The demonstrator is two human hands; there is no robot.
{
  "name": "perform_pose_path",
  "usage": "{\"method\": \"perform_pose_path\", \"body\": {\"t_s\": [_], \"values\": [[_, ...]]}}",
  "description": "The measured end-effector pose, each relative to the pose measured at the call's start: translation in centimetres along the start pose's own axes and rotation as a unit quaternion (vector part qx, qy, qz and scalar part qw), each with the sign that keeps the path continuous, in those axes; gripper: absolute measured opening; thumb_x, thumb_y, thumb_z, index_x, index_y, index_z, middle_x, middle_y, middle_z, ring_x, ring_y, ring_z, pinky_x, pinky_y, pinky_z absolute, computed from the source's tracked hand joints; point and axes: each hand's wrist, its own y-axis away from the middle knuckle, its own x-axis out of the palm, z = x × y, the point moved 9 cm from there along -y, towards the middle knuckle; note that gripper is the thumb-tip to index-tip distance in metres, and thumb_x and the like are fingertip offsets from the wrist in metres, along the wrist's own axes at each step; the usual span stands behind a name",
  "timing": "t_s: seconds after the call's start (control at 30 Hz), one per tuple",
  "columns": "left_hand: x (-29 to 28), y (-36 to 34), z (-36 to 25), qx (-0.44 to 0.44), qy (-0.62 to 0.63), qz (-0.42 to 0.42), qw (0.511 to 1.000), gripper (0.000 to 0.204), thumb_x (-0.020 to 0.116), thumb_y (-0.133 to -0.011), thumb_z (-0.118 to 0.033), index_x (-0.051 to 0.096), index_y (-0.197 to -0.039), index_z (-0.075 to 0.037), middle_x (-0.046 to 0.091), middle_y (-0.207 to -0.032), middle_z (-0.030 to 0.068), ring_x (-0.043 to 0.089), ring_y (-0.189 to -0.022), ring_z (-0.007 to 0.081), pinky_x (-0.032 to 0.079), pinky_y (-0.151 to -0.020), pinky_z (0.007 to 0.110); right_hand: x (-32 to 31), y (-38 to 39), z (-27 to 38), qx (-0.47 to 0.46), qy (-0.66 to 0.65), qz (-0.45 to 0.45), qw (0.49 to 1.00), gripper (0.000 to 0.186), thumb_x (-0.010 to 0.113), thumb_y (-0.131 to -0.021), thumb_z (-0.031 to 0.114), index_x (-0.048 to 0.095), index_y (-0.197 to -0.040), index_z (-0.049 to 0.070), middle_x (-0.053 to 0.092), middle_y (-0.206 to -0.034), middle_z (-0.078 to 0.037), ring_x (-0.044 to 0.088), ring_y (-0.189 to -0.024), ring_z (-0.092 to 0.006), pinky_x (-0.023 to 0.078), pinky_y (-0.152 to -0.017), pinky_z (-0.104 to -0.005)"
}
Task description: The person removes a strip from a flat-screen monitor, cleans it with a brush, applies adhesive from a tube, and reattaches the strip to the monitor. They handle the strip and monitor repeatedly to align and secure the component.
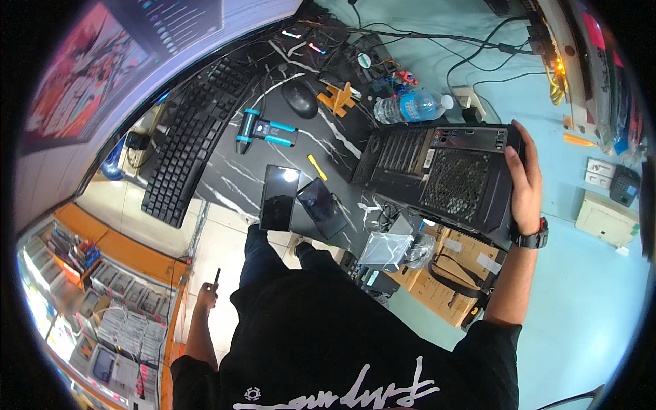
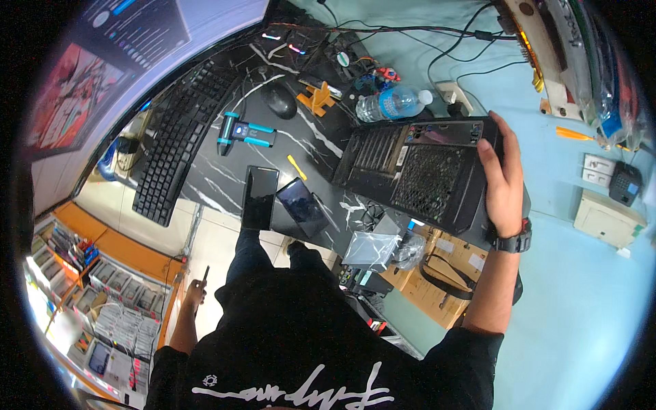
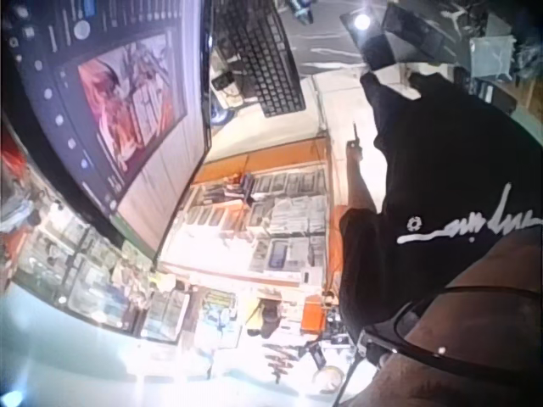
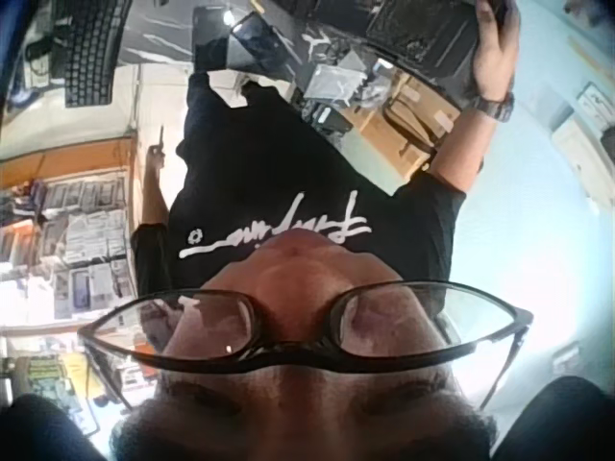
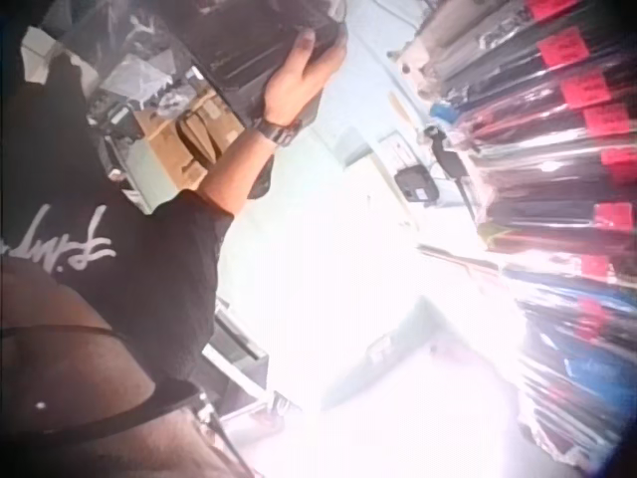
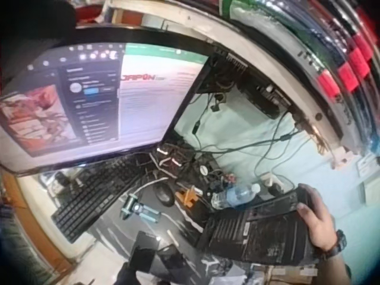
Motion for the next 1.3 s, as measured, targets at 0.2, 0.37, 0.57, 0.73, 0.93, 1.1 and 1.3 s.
{"method": "perform_pose_path", "body": {"t_s": [0.2, 0.37, 0.57, 0.73, 0.93, 1.1, 1.3], "values": [[-1.1, -1.0, -0.8, -0.028, -0.049, 0.014, 0.998, 0.033, 0.064, -0.102, -0.038, 0.053, -0.114, -0.010, 0.053, -0.068, 0.0013, 0.043, -0.047, 0.0098, 0.032, -0.040, 0.027, 0.4, 1.6, 1.4, -0.034, 0.025, 0.007, 0.999, 0.054, 0.059, -0.097, 0.020, 0.050, -0.146, -0.002, 0.056, -0.140, -0.016, 0.053, -0.129, -0.0254, 0.037, -0.113, -0.0360], [-1.3, -2.3, -2.6, -0.026, -0.046, 0.031, 0.998, 0.031, 0.065, -0.102, -0.039, 0.052, -0.112, -0.012, 0.052, -0.066, 0.0005, 0.043, -0.047, 0.0097, 0.031, -0.039, 0.027, 0.4, 3.2, 1.5, -0.039, 0.039, 0.024, 0.998, 0.063, 0.062, -0.091, 0.028, 0.051, -0.145, -0.004, 0.056, -0.140, -0.020, 0.052, -0.131, -0.0307, 0.036, -0.114, -0.0399], [-1.3, -2.6, -2.3, -0.040, -0.052, 0.046, 0.997, 0.032, 0.065, -0.101, -0.040, 0.053, -0.109, -0.012, 0.053, -0.065, 0.0007, 0.044, -0.045, 0.0100, 0.033, -0.038, 0.029, 0.7, 3.9, 2.4, -0.061, 0.083, 0.045, 0.994, 0.067, 0.061, -0.088, 0.032, 0.051, -0.144, -0.005, 0.055, -0.140, -0.022, 0.051, -0.131, -0.0339, 0.035, -0.114, -0.0422], [-2.9, -5.4, -2.0, 0.013, -0.086, 0.042, 0.995, 0.031, 0.066, -0.102, -0.038, 0.054, -0.110, -0.010, 0.054, -0.063, 0.0029, 0.045, -0.041, 0.0119, 0.035, -0.036, 0.030, 0.3, 4.0, 1.9, -0.032, 0.058, 0.008, 0.998, 0.058, 0.059, -0.091, 0.027, 0.055, -0.138, -0.006, 0.059, -0.136, -0.020, 0.055, -0.128, -0.0310, 0.037, -0.113, -0.0392], [-1.9, -3.8, -5.9, 0.044, -0.042, 0.063, 0.996, 0.029, 0.062, -0.103, -0.043, 0.054, -0.103, -0.014, 0.047, -0.062, -0.0032, 0.041, -0.044, 0.0079, 0.034, -0.039, 0.027, 0.9, 0.6, 2.3, -0.027, -0.011, -0.081, 0.996, 0.034, 0.055, -0.099, 0.020, 0.067, -0.125, 0.002, 0.070, -0.118, -0.008, 0.063, -0.112, -0.0185, 0.045, -0.101, -0.0308], [-0.8, -2.4, -8.0, 0.088, -0.058, 0.118, 0.987, 0.026, 0.058, -0.104, -0.039, 0.055, -0.089, -0.018, 0.044, -0.060, -0.0073, 0.036, -0.041, 0.0058, 0.026, -0.039, 0.023, -1.3, -0.5, -0.4, -0.150, 0.087, -0.100, 0.980, 0.048, 0.055, -0.097, 0.022, 0.058, -0.135, -0.007, 0.062, -0.133, -0.028, 0.058, -0.126, -0.0382, 0.043, -0.109, -0.0401], [-1.9, -0.3, -5.0, 0.127, -0.057, 0.074, 0.987, 0.028, 0.060, -0.103, -0.041, 0.059, -0.091, -0.016, 0.044, -0.059, -0.0053, 0.037, -0.043, 0.0069, 0.027, -0.039, 0.026, -4.3, 6.0, 5.7, -0.246, 0.076, -0.264, 0.930, 0.050, 0.057, -0.100, 0.036, 0.063, -0.125, -0.007, 0.065, -0.123, -0.031, 0.061, -0.115, -0.0465, 0.048, -0.101, -0.0474]]}}
